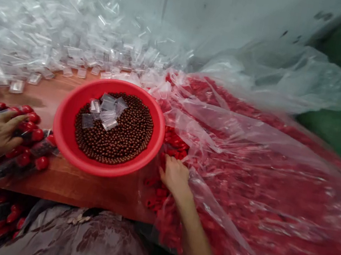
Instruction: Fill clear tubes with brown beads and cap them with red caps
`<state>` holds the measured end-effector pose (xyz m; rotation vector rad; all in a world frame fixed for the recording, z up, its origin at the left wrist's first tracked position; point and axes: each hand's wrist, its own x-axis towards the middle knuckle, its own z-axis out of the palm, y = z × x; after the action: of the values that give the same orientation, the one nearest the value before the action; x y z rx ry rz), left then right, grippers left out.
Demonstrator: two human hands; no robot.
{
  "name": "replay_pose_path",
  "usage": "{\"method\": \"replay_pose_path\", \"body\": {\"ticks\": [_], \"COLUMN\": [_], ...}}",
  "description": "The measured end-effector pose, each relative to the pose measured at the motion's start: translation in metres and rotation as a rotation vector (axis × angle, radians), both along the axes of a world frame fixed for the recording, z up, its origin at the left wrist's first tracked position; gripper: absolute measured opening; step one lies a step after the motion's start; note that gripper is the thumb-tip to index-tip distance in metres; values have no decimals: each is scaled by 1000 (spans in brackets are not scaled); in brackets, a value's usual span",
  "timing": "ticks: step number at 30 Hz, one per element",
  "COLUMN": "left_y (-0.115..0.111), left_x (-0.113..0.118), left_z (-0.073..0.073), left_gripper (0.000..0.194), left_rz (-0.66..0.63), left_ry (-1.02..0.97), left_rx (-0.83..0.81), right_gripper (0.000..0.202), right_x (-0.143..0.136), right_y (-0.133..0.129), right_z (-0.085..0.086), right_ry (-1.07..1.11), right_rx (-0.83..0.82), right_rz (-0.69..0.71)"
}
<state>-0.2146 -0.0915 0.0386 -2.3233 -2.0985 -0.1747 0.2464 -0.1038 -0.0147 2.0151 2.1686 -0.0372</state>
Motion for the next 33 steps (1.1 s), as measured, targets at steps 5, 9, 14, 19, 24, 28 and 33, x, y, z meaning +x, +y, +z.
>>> {"method": "replay_pose_path", "body": {"ticks": [5, 9, 14, 19, 24, 28, 33], "left_y": [11, 30, 70, 106, 110, 103, 94], "left_x": [49, 114, 155, 170, 172, 159, 153], "left_z": [30, 30, 13, 7, -2, -6, 10], "left_gripper": [37, 24, 26, 45, 32, 28, 29], "left_rz": [-260, -480, -380, -247, -260, -370, -438], "left_ry": [99, 103, 147, 137, 205, 289, 301], "left_rx": [139, -17, -115, -171, -219, -187, -158], "right_gripper": [33, 26, 18, 20, 11, 11, 12], "right_x": [9, 19, 10, -37, -76, -78, -75], "right_y": [10, 22, 22, 23, 38, 40, 36], "right_z": [-11, -11, 16, 41, 38, 30, 27], "right_ry": [165, 469, 1151, 1608, 1449, 1301, 1289], "right_rx": [28, 249, 536, 605, 519, 459, 481], "right_rz": [-109, -268, -362, -147, 13, 92, 75]}}
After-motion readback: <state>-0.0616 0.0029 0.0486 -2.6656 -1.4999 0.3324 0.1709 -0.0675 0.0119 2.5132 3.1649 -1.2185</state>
